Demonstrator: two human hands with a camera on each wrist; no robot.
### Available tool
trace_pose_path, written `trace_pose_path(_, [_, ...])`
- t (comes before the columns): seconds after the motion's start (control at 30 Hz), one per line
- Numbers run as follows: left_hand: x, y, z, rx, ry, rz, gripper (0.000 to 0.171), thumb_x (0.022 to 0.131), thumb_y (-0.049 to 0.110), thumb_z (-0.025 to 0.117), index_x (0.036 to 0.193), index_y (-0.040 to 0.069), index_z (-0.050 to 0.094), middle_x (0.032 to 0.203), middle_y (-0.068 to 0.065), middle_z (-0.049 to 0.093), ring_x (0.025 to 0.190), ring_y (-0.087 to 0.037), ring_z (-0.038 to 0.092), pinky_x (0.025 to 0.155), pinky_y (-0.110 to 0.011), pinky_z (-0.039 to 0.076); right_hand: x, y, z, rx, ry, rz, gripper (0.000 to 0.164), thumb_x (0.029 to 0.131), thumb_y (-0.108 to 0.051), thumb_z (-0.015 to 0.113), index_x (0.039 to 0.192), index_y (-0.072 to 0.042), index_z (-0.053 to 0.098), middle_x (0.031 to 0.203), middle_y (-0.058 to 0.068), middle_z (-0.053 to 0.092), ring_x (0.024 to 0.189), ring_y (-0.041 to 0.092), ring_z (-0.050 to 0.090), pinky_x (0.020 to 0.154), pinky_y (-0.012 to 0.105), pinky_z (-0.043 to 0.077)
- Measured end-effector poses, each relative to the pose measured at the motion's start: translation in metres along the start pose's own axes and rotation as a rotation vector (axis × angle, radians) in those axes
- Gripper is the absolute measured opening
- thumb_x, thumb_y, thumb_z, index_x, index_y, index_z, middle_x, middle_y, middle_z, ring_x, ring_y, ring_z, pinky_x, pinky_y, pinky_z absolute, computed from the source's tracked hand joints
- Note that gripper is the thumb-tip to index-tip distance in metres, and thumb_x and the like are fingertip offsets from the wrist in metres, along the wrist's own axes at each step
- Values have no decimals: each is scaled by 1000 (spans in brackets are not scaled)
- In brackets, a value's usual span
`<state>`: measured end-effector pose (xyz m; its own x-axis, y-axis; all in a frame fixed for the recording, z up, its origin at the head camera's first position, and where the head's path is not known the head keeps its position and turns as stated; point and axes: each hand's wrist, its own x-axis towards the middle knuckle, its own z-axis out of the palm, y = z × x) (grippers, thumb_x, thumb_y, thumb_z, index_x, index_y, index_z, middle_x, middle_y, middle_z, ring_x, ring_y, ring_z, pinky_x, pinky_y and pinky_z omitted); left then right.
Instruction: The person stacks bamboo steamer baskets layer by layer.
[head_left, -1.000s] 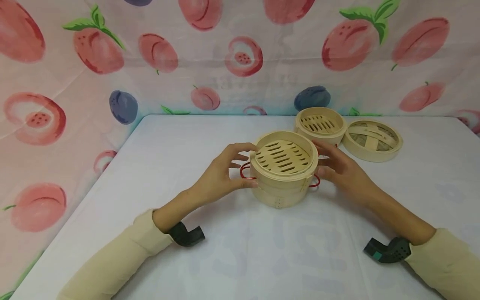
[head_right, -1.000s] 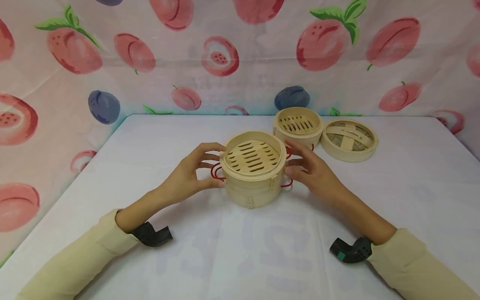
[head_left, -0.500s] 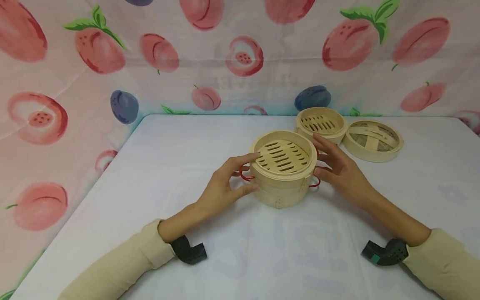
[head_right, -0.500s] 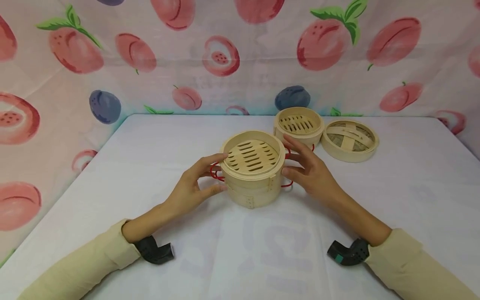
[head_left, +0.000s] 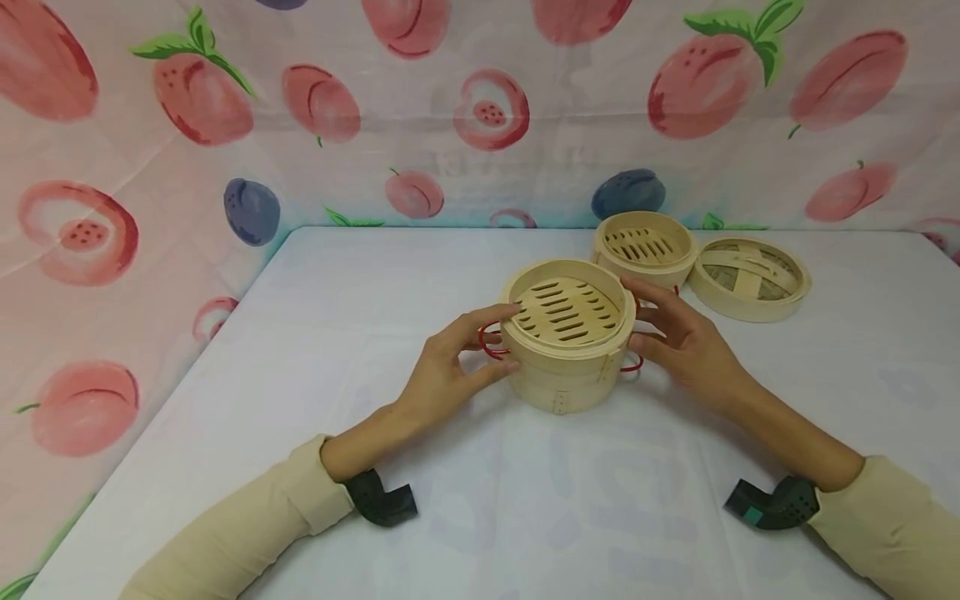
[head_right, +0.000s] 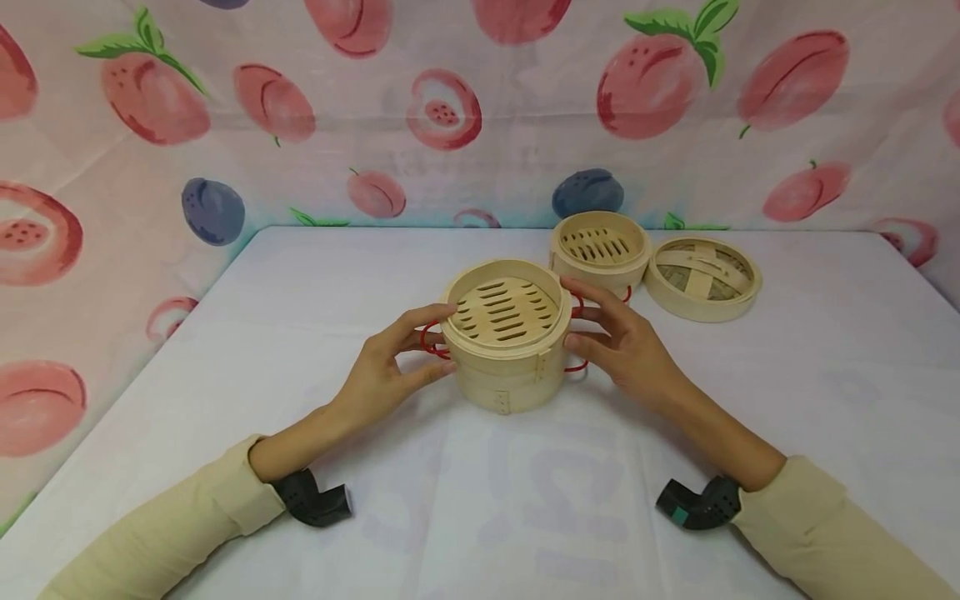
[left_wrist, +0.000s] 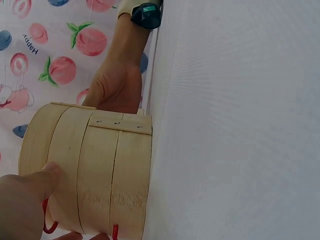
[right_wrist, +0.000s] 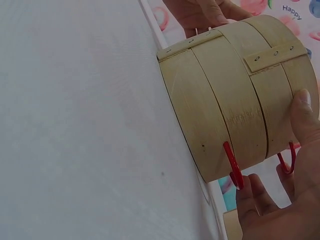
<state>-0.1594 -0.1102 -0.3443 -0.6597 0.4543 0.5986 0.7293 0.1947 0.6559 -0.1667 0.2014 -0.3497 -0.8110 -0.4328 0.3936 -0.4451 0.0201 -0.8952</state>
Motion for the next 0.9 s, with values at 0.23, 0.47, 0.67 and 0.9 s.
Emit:
trace_pose_path(0.23, [2, 0, 0, -27, 3, -9, 60, 79, 4, 78, 134, 11, 52, 132, -2, 55, 99, -15, 61, 83, -41, 52, 1, -2, 1, -3, 10, -20, 65, 90, 16, 53, 148, -6, 33, 146, 9, 36, 124, 21, 45, 93, 24, 45])
trace_pose_path(0.47, [2, 1, 0, -22, 3, -43, 62, 80, 5, 77, 135, 12, 50, 134, -2, 53, 98, -19, 63, 83, -38, 52, 1, -2, 1, -13, 19, -14, 64, 90, 15, 54, 147, -7, 35, 144, 10, 37, 122, 20, 46, 94, 23, 44])
trace_pose_path(0.67, [2, 2, 0, -31, 7, -54, 62, 80, 5, 77, 136, 13, 51, 133, -3, 54, 97, -17, 64, 83, -38, 52, 1, -1, 1, -3, 28, -19, 65, 89, 16, 55, 146, -6, 36, 142, 10, 38, 120, 20, 47, 93, 23, 45])
trace_pose_path(0.9, [2, 4, 0, 21, 34, -24, 62, 79, 4, 78, 135, 10, 51, 132, -5, 54, 100, -19, 62, 82, -40, 52, 0, -2, 1, 8, 37, -33, 64, 88, 16, 56, 145, -5, 37, 141, 9, 40, 117, 20, 48, 91, 23, 45])
